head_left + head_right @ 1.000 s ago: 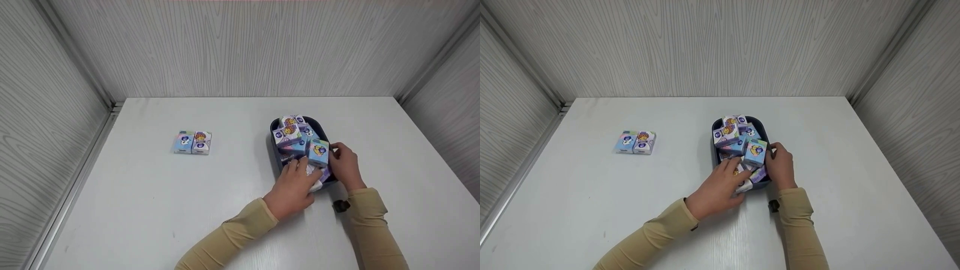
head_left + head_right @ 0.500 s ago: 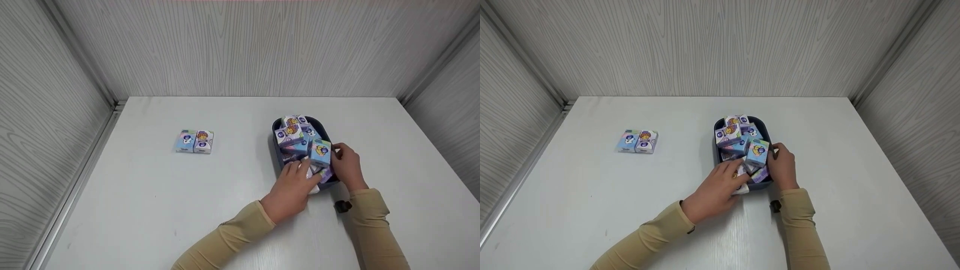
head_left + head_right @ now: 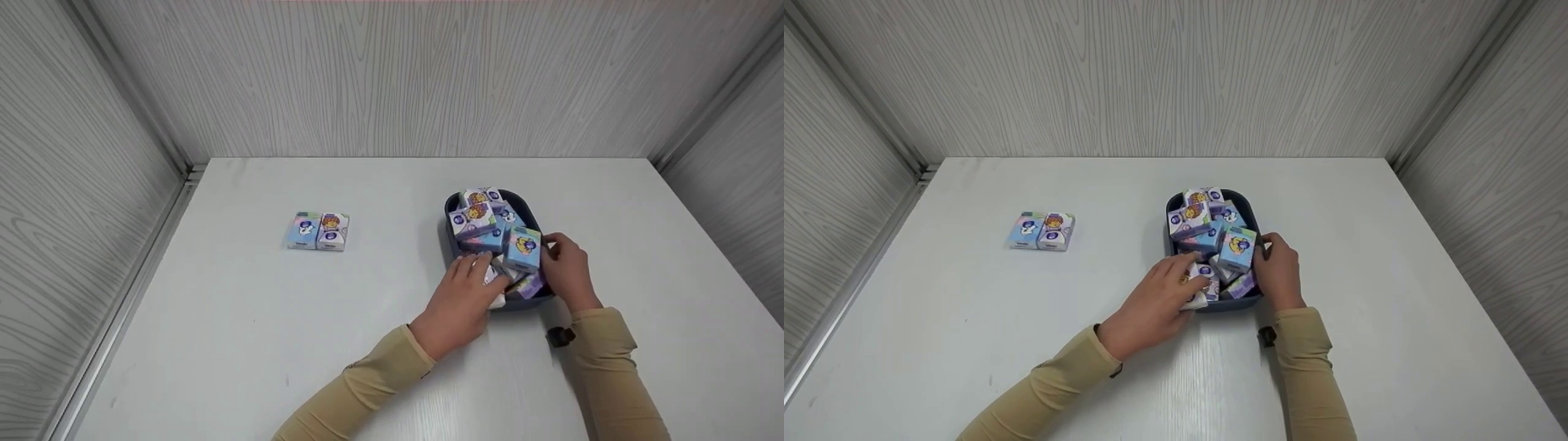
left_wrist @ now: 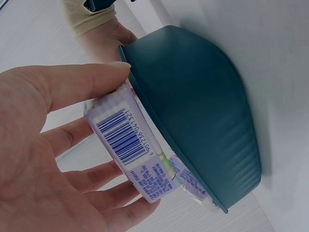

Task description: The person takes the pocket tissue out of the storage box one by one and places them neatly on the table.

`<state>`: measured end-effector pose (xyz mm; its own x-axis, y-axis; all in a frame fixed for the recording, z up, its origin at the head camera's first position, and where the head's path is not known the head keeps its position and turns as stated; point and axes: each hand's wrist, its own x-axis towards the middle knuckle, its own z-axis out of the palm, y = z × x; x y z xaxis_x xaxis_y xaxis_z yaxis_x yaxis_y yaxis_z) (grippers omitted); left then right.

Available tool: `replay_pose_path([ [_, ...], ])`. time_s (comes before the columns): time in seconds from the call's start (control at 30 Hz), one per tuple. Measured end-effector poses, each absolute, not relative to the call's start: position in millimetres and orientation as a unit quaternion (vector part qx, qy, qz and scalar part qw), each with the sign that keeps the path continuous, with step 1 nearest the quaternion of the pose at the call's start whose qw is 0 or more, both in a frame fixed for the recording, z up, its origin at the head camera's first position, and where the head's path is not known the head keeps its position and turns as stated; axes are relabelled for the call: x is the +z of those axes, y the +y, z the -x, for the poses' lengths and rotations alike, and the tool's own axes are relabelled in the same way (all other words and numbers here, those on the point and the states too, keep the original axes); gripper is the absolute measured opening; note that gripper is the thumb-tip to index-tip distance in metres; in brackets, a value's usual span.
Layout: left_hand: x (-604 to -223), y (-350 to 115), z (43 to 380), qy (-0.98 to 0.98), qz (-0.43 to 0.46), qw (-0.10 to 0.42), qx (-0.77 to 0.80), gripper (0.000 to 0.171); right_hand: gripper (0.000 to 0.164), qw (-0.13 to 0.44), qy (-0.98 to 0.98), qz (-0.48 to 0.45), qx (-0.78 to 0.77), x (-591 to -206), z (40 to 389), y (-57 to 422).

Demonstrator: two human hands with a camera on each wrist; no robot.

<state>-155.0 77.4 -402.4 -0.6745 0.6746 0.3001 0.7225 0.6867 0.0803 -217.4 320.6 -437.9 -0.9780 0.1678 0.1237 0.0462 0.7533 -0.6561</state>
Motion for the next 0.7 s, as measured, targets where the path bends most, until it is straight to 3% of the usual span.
replay_pose_path([
  [0.33,-407.4,57.0,158.0,-0.913,0.368,0.135,-0.114,0.041,0.032,0.108,-0.933,0.051,0.34,-439.8,216.2,319.2],
  [0.7,-415.9,27.6,171.3,-0.923,0.324,0.142,-0.151,0.039,0.034,0.092,-0.932,0.057,0.346,-438.9,216.7,320.7],
])
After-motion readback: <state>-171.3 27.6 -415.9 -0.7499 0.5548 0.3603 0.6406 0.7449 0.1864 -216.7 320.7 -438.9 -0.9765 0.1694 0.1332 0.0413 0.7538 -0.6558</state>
